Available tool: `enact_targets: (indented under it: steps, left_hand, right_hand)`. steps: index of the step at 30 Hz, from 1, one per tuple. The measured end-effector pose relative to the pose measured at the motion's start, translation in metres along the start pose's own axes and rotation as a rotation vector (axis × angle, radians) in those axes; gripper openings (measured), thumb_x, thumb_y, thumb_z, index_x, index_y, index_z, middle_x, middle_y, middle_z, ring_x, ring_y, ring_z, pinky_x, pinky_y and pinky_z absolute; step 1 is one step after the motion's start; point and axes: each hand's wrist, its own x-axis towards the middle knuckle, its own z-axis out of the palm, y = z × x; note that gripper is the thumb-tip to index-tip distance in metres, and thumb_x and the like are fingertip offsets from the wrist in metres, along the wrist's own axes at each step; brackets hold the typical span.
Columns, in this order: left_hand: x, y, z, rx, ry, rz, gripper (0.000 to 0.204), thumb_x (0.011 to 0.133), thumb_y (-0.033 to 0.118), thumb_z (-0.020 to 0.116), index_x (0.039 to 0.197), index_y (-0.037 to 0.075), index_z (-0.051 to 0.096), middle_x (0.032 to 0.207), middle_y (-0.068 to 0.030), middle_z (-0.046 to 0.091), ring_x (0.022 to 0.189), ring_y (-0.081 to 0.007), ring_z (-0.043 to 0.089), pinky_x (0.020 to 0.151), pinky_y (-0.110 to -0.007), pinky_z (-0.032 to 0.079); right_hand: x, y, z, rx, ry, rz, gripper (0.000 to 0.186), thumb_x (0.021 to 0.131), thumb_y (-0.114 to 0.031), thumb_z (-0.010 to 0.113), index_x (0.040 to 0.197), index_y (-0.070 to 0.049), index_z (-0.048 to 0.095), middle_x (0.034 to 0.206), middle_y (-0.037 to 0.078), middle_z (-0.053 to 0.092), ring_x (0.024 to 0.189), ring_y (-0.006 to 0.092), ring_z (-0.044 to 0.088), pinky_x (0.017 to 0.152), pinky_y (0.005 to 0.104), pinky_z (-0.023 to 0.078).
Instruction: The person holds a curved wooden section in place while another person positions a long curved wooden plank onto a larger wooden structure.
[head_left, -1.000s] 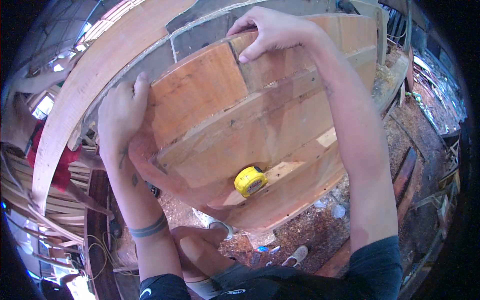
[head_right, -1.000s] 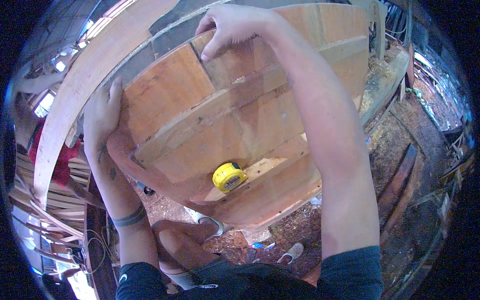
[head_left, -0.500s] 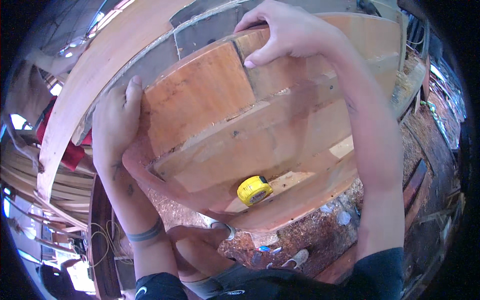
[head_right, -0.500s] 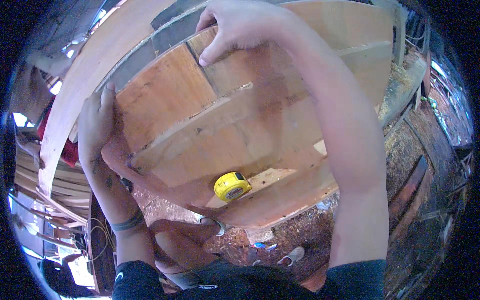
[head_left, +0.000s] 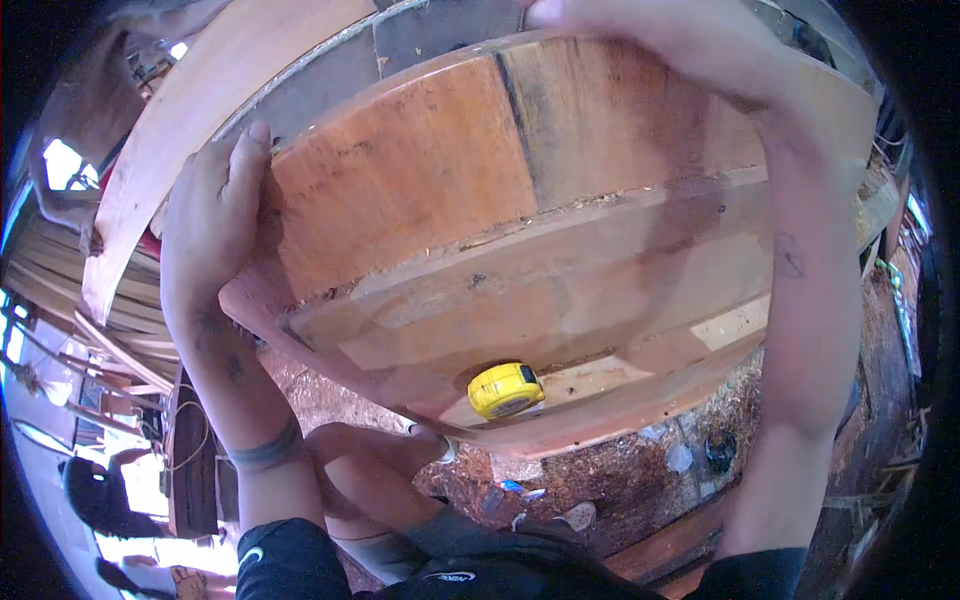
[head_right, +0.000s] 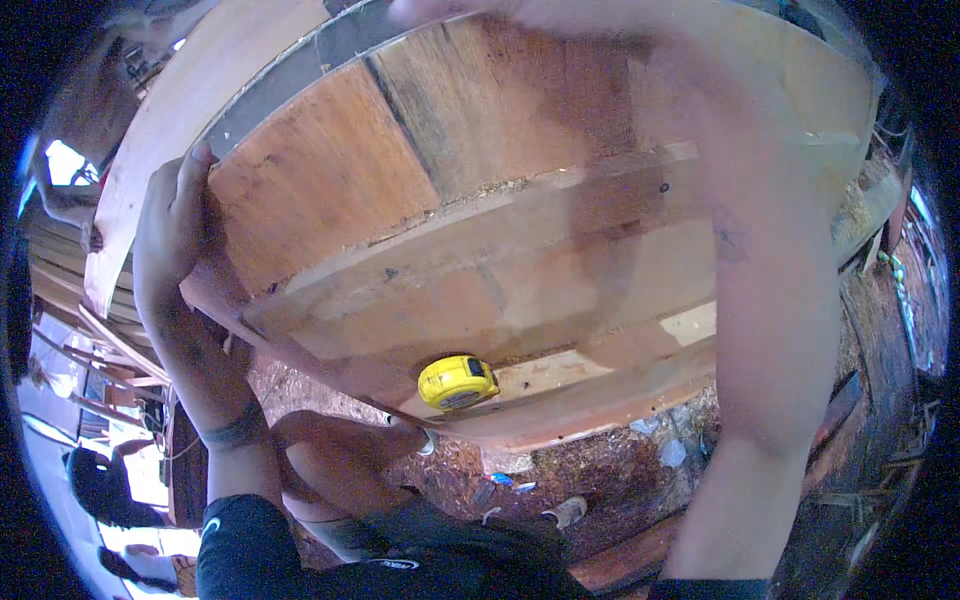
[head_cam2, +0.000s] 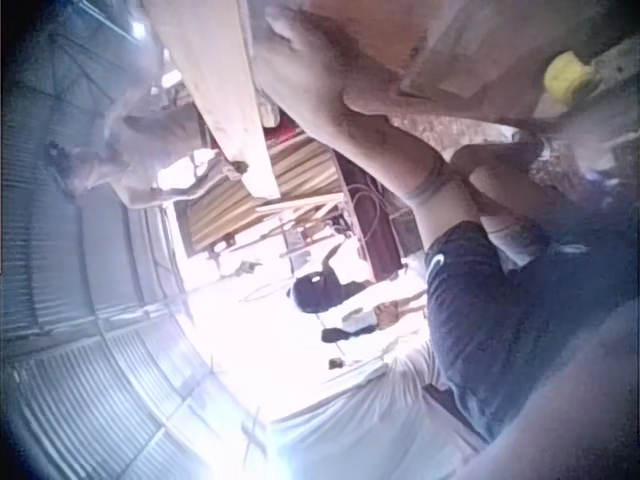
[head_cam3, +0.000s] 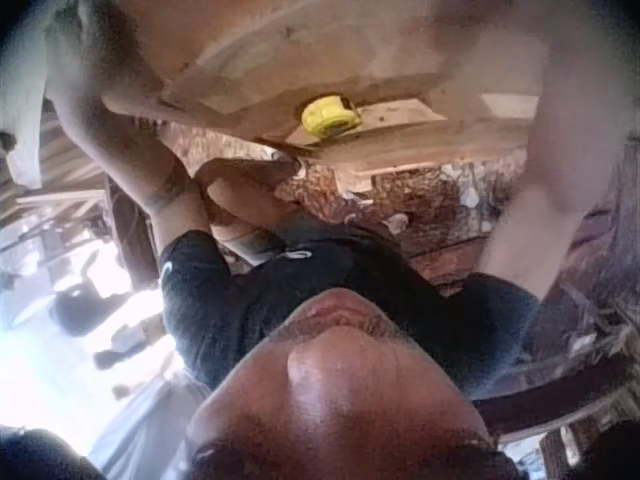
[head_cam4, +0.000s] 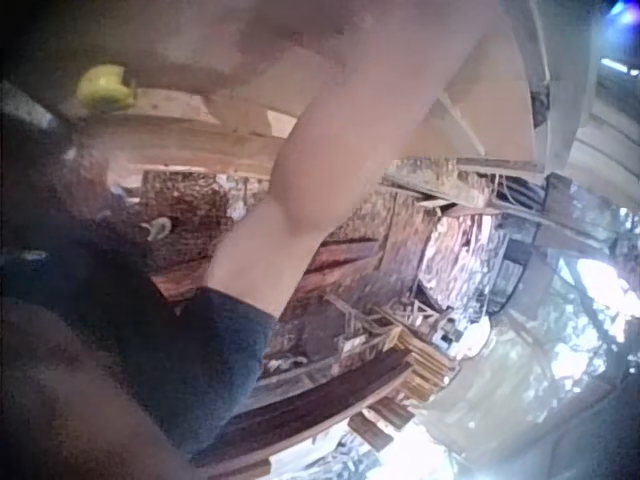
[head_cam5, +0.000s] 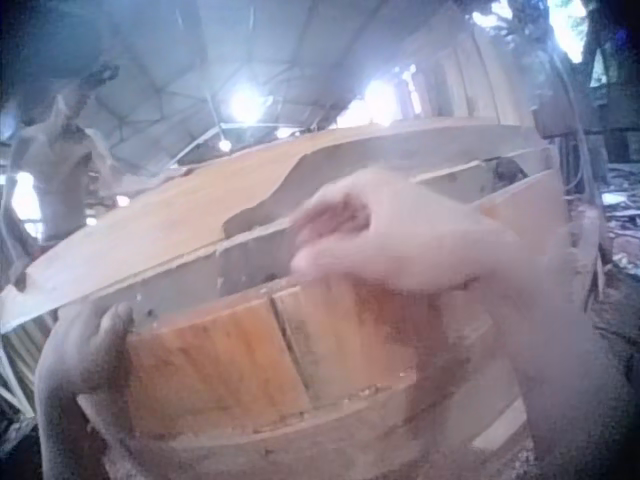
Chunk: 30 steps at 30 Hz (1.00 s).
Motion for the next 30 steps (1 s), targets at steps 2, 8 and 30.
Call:
enact_targets:
  steps: [2, 8, 30]
  left_hand:
    - [-0.003, -0.002, -0.003, 0.033, 0.05, 0.033, 0.056, 0.096, 0.041, 0.04, 0.069, -0.006, 0.058, 0.06, -0.0214, 0.055, 0.063, -0.0364, 0.056, 0.066, -0.044, 0.042]
    - [-0.002, -0.008, 0.002, 0.082, 0.203, 0.047, 0.056, 0.095, 0.042, 0.042, 0.076, -0.008, 0.057, 0.07, -0.0249, 0.057, 0.07, -0.038, 0.056, 0.069, -0.043, 0.042]
    - [-0.002, 0.002, -0.005, -0.013, 0.008, 0.017, 0.063, 0.095, 0.045, 0.036, 0.059, -0.001, 0.057, 0.053, -0.015, 0.055, 0.059, -0.031, 0.058, 0.063, -0.04, 0.044]
  right_hand:
    - [0.008, 0.02, 0.017, 0.21, 0.391, -0.18, 0.026, 0.083, -0.014, 0.059, 0.101, 0.005, 0.064, 0.102, 0.014, 0.065, 0.094, 0.0209, 0.061, 0.083, 0.0314, 0.049]
    - [0.035, 0.043, 0.013, 0.328, 0.424, -0.097, 0.02, 0.088, -0.011, 0.052, 0.09, 0.005, 0.064, 0.088, 0.012, 0.065, 0.081, 0.0171, 0.061, 0.077, 0.027, 0.048]
    - [0.012, -0.027, 0.011, -0.202, 0.218, 0.38, 0.025, 0.089, -0.021, 0.055, 0.092, 0.002, 0.064, 0.082, 0.008, 0.064, 0.078, 0.0157, 0.059, 0.075, 0.0284, 0.046]
